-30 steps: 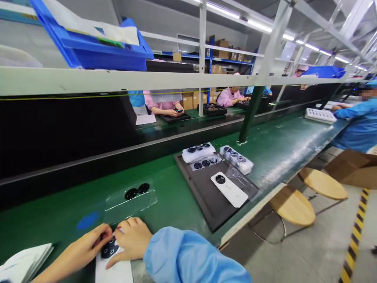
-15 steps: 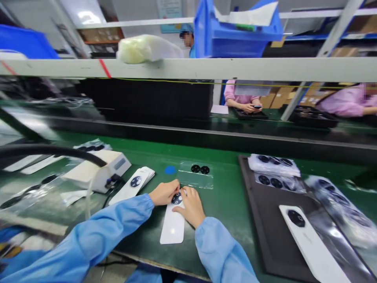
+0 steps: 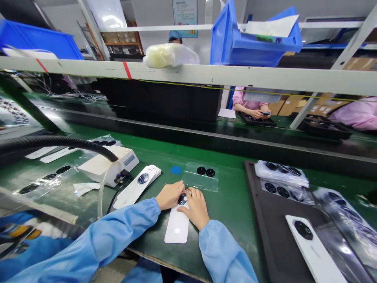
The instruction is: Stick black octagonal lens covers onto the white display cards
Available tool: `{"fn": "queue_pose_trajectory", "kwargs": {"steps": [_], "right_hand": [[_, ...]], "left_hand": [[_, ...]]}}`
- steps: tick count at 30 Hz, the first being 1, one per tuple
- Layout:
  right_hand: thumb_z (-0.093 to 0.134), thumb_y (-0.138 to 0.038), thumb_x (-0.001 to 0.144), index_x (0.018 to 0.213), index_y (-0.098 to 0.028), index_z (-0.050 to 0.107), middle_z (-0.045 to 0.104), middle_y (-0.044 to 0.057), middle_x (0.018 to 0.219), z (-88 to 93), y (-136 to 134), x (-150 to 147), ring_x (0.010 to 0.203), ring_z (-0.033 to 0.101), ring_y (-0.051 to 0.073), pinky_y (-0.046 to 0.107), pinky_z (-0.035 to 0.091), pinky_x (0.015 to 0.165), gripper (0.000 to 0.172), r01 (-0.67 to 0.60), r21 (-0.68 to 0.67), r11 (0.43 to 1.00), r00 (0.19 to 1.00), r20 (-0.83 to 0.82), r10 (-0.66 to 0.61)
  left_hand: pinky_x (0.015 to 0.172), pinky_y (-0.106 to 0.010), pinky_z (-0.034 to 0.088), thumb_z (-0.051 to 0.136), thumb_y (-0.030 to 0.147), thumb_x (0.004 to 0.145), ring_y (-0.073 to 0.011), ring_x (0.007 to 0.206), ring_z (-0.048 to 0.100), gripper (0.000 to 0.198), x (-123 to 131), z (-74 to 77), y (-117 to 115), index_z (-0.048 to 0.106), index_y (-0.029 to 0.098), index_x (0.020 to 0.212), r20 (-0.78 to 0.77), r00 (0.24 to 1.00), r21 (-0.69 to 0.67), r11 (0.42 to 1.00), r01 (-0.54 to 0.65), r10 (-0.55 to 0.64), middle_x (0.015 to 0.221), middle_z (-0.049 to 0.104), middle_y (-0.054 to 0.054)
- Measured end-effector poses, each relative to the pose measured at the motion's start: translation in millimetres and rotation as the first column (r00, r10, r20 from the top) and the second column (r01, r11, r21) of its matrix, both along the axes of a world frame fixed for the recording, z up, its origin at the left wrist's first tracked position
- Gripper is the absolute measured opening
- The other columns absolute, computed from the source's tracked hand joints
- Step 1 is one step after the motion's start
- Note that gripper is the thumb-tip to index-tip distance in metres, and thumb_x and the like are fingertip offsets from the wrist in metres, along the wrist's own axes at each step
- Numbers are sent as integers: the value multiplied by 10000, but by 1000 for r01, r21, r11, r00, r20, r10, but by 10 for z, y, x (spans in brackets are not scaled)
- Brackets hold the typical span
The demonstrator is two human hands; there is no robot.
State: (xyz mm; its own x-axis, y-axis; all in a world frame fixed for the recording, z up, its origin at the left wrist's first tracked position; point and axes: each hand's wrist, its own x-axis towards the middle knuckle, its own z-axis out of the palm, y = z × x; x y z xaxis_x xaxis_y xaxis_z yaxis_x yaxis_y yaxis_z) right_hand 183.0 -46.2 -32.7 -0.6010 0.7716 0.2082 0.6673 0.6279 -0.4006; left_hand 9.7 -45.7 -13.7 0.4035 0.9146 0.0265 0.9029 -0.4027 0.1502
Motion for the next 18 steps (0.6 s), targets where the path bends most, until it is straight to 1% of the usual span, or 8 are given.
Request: {"fn": "queue_pose_trajectory", "kwargs": {"steps": [4, 7, 10, 13, 18], "right_hand": [[695, -430, 828, 1247, -133, 539, 526, 122, 1266, 15, -9, -1, 1157, 457, 298, 426, 387, 1008, 537, 3, 9, 1000, 1000, 1, -3], [734, -432, 796, 1251, -139, 537, 528, 120, 1266, 14, -12, -1, 1157, 456, 298, 431, 387, 1010, 576, 6, 13, 1000, 1000, 0, -6], [766, -422, 769, 1254, -143, 537, 526, 124, 1271, 6, -12, -4, 1160, 454, 302, 437, 389, 1010, 605, 8, 17, 1000, 1000, -4, -8], [784, -409, 753, 1257, -131, 538, 526, 133, 1270, -9, -9, -8, 1164, 454, 307, 438, 386, 1014, 626, 5, 18, 1000, 1000, -10, -4], [771, -401, 767, 1278, -130, 526, 520, 140, 1281, -36, -1, -1, 1171, 452, 310, 448, 389, 1014, 628, 0, 19, 1000, 1000, -16, 0]], "left_hand": [[658, -314, 455, 456, 179, 845, -233, 918, 582, 136, -18, 29, 13, 524, 163, 961, 50, 999, -21, 1000, -6, 7, 999, 575, -89], [649, -296, 459, 461, 196, 867, -186, 825, 598, 118, -61, 73, 78, 554, 172, 935, 116, 993, -68, 997, -24, 32, 957, 600, -50], [680, -288, 479, 544, 250, 869, -140, 763, 590, 108, -112, 90, 180, 587, 160, 909, 188, 981, -137, 990, -31, 56, 912, 621, -22], [676, -282, 499, 603, 304, 863, -120, 725, 590, 178, -155, 65, 270, 604, 139, 929, 249, 965, -208, 978, -26, 78, 874, 634, -18], [658, -275, 520, 600, 320, 880, -107, 686, 599, 201, -196, -14, 315, 609, 122, 914, 319, 944, -266, 964, 3, 85, 830, 639, -13]]}}
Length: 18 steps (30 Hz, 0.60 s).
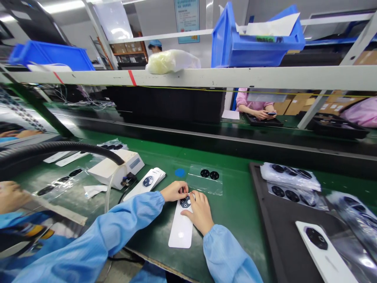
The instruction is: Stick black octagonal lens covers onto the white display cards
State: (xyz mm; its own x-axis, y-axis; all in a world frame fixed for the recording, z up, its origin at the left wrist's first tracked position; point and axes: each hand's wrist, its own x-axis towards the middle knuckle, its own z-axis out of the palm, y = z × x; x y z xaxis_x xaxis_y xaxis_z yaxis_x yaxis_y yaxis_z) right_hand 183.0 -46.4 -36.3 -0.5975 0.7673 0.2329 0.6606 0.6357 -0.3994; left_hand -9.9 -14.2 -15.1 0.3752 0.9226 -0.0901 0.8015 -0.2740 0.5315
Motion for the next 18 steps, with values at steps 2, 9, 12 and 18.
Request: {"fn": "queue_pose_trajectory", "kwargs": {"steps": [2, 9, 12, 18], "right_hand": [[763, -401, 774, 1278, -135, 525, 520, 139, 1282, -5, 3, 3, 1173, 452, 310, 450, 391, 1012, 617, -4, 1, 1000, 1000, 1, 4], [791, -373, 751, 1273, -104, 528, 519, 150, 1283, 4, 7, 3, 1171, 452, 315, 450, 397, 1009, 643, -10, 3, 1000, 1000, 11, 10], [790, -366, 754, 1277, -106, 524, 521, 146, 1284, 16, 1, 1, 1170, 454, 312, 447, 396, 1012, 642, -6, 3, 1000, 1000, 13, 6], [763, -387, 778, 1275, -126, 525, 523, 137, 1287, 27, -14, 0, 1177, 455, 307, 445, 390, 1022, 609, 1, 4, 1000, 1000, 22, -2]], "left_hand": [[674, -282, 527, 598, 318, 884, -109, 697, 603, 199, -4, -30, -13, 610, 121, 911, 20, 1000, -2, 1000, 1, -1, 833, 639, -14], [707, -299, 532, 578, 324, 898, -119, 749, 610, 206, 5, -90, -32, 624, 127, 938, -3, 1000, -13, 1000, -27, 27, 915, 648, -33], [704, -300, 526, 556, 319, 910, -123, 751, 606, 201, 34, -52, -34, 622, 129, 922, -58, 998, -17, 999, -32, 31, 875, 641, -27], [723, -317, 491, 523, 224, 896, -157, 832, 581, 120, 157, 29, -203, 566, 133, 961, -176, 983, 99, 995, -32, 49, 1004, 591, -57]]}}
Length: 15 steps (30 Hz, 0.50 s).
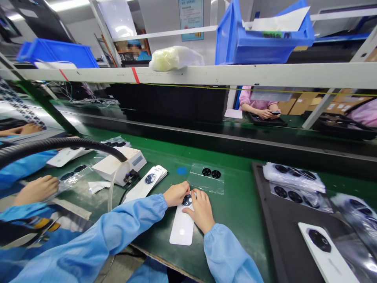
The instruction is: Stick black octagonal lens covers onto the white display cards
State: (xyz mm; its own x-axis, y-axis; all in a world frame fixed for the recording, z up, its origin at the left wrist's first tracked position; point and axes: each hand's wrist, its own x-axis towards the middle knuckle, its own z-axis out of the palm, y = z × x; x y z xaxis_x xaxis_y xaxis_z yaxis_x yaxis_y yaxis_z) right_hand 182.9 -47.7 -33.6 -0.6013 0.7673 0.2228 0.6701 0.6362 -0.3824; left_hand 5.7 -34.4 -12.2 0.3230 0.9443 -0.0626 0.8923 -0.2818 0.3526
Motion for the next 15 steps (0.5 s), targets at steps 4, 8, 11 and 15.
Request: {"fn": "queue_pose_trajectory", "kwargs": {"steps": [4, 8, 11, 15], "right_hand": [[741, -393, 798, 1286, -131, 518, 529, 135, 1282, -1, -1, -1, 1177, 458, 305, 446, 390, 1022, 597, 1, 4, 1000, 1000, 6, -1], [720, -399, 814, 1288, -141, 519, 530, 132, 1280, -1, 3, -3, 1179, 459, 302, 451, 392, 1022, 575, -1, 14, 1000, 1000, 6, 1], [701, -393, 828, 1295, -166, 515, 530, 126, 1281, -6, 1, -4, 1184, 462, 302, 462, 398, 1017, 552, -1, 20, 1000, 1000, 2, 1], [705, -389, 828, 1292, -165, 518, 524, 129, 1293, -20, -8, -6, 1189, 459, 301, 461, 391, 1026, 548, 1, 23, 1000, 1000, 0, -1]], "left_hand": [[685, -297, 459, 452, 171, 881, -194, 894, 575, 105, 38, -20, -138, 515, 158, 964, -16, 1000, 85, 996, -15, 16, 1006, 568, -69], [677, -285, 437, 396, 141, 882, -187, 881, 566, 110, 43, -50, -228, 484, 192, 924, 1, 1000, 142, 990, -20, 20, 980, 561, -56], [675, -300, 431, 381, 136, 884, -196, 847, 557, 117, 69, -53, -362, 483, 193, 894, 20, 999, 179, 983, -35, 32, 945, 558, -62], [723, -319, 440, 374, 139, 892, -206, 876, 556, 145, 92, 13, -623, 501, 200, 860, 86, 995, 230, 971, -67, 49, 911, 571, -59]]}}
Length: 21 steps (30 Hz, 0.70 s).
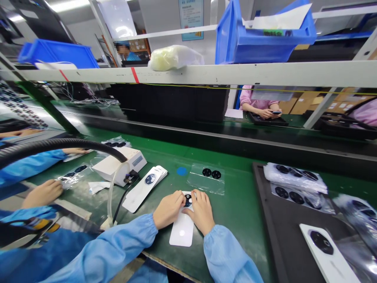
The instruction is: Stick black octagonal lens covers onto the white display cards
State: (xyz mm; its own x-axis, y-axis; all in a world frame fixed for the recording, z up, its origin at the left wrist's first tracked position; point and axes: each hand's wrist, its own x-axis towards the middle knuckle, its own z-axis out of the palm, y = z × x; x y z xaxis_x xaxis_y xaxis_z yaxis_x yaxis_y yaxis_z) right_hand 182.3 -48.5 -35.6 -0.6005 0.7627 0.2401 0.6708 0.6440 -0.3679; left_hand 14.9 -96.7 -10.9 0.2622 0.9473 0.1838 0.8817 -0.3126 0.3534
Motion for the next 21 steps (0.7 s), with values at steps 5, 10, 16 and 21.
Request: {"fn": "queue_pose_trajectory", "kwargs": {"steps": [5, 10, 16, 21], "right_hand": [[742, -390, 800, 1298, -120, 514, 518, 147, 1302, -6, -5, 0, 1187, 455, 311, 471, 375, 1046, 611, 4, -1, 1000, 1000, 13, -4], [726, -370, 815, 1306, -126, 518, 514, 150, 1319, -12, -8, 8, 1201, 460, 313, 477, 376, 1054, 586, 9, 6, 1000, 1000, 22, -9], [701, -367, 834, 1330, -110, 500, 508, 158, 1347, -78, 16, 17, 1228, 459, 322, 510, 354, 1083, 594, 2, 9, 1000, 999, 33, -2], [528, -384, 938, 1482, -105, 249, 322, 169, 1502, 25, -101, 59, 1363, 326, 300, 533, 314, 1121, 672, 16, 26, 1000, 1000, 4, -16]], "left_hand": [[798, -283, 481, 310, 159, 957, -140, 882, 582, 199, -261, 68, 291, 507, 178, 946, 194, 951, 42, 966, -254, 241, 942, 584, -49], [718, -310, 531, 511, 279, 937, -128, 759, 610, 179, -625, -131, 1149, 585, 117, 955, 275, 831, -34, 869, -493, 483, 853, 618, -21], [817, -372, 523, 573, 311, 902, -166, 903, 607, 209, -631, -335, 1392, 605, 123, 986, 294, 823, 2, 861, -509, 486, 1003, 623, -55], [859, -394, 504, 567, 294, 903, -178, 947, 592, 187, -551, -175, 1307, 603, 127, 978, 355, 813, 32, 863, -503, 461, 1037, 611, -61]]}}
